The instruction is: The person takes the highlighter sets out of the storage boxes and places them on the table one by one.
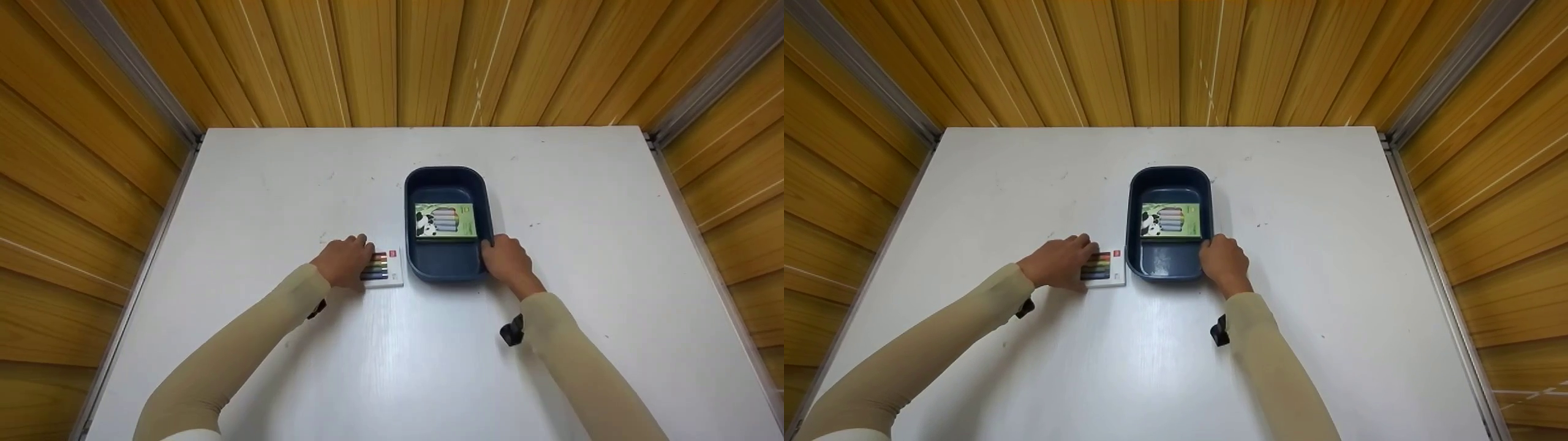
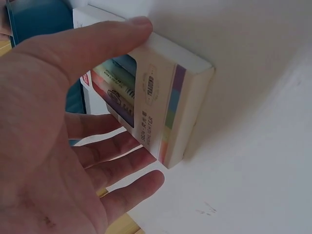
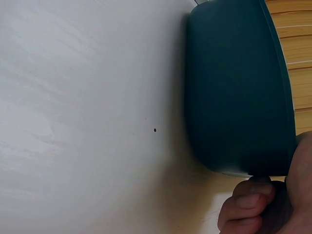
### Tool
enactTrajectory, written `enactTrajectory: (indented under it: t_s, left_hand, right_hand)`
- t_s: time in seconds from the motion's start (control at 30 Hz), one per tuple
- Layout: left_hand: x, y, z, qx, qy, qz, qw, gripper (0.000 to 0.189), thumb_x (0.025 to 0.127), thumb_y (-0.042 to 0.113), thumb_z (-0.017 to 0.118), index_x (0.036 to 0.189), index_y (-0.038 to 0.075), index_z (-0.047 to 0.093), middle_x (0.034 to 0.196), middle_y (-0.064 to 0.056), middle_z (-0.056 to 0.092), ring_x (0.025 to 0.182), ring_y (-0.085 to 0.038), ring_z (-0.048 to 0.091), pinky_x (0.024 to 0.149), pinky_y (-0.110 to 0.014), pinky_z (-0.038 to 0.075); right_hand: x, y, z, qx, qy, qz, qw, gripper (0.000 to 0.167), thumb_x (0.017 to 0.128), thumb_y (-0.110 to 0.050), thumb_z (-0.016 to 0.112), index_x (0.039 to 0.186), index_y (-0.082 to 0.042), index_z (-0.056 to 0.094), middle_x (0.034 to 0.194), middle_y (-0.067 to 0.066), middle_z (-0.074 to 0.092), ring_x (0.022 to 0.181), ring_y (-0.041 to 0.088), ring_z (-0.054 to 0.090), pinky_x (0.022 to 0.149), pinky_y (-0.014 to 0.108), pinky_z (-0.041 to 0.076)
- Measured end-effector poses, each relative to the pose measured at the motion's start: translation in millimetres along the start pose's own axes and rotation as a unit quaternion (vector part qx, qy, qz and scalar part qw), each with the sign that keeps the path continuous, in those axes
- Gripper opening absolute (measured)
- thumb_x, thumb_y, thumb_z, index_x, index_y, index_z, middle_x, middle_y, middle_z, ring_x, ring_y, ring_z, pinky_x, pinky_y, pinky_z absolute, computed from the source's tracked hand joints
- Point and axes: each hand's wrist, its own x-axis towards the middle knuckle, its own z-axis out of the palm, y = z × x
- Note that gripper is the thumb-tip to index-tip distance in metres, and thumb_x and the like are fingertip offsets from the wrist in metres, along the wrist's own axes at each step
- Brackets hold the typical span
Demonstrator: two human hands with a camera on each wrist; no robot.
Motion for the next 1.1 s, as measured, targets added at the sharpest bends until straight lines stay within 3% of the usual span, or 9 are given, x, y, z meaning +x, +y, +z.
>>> enactTrajectory:
  t_s: [0.2,0.37,0.53,0.93,1.1]
  left_hand:
    - [-0.3,-0.4,-0.2,0.015,-0.021,-0.003,0.9997,0.085,0.073,0.052,0.079,0.136,0.006,0.047,0.125,-0.011,0.056,0.104,-0.023,0.056,0.097,-0.041,0.050]
    - [-1.8,-1.6,-1.5,0.008,-0.016,0.000,0.9998,0.083,0.074,0.051,0.079,0.136,0.007,0.047,0.125,-0.011,0.056,0.104,-0.023,0.056,0.097,-0.042,0.050]
    - [-4.6,-3.6,-3.8,0.009,0.001,0.008,0.9999,0.079,0.073,0.050,0.080,0.132,0.006,0.050,0.123,-0.011,0.057,0.103,-0.023,0.057,0.093,-0.041,0.052]
    - [-3.3,-4.7,-10.9,0.049,0.054,0.039,0.9966,0.059,0.083,0.044,0.073,0.124,0.003,0.056,0.118,-0.013,0.061,0.098,-0.024,0.062,0.082,-0.039,0.056]
    - [-3.1,-3.7,-17.4,0.032,0.061,0.035,0.9970,0.050,0.089,0.042,0.066,0.120,0.003,0.058,0.115,-0.012,0.061,0.094,-0.023,0.061,0.079,-0.038,0.055]
  right_hand:
    - [-0.3,0,0,-0.005,0.002,0.001,1.0000,0.041,0.101,-0.031,0.033,0.097,-0.001,0.060,0.081,0.009,0.057,0.073,0.024,0.056,0.058,0.033,0.039]
    - [-0.3,0,0,-0.002,0.001,0.000,1.0000,0.043,0.101,-0.032,0.033,0.100,0.001,0.061,0.083,0.011,0.058,0.074,0.025,0.056,0.059,0.033,0.040]
    - [0.0,0,1,-0.002,0.003,-0.005,1.0000,0.044,0.102,-0.031,0.033,0.103,0.002,0.061,0.085,0.011,0.059,0.076,0.025,0.056,0.060,0.033,0.040]
    - [0.3,1,1,-0.007,0.008,-0.011,0.9999,0.044,0.101,-0.031,0.031,0.097,0.000,0.062,0.081,0.010,0.058,0.073,0.025,0.056,0.059,0.033,0.040]
    - [0.1,2,0,-0.005,0.003,-0.011,0.9999,0.043,0.101,-0.031,0.031,0.098,0.000,0.060,0.080,0.010,0.056,0.073,0.025,0.056,0.059,0.033,0.040]
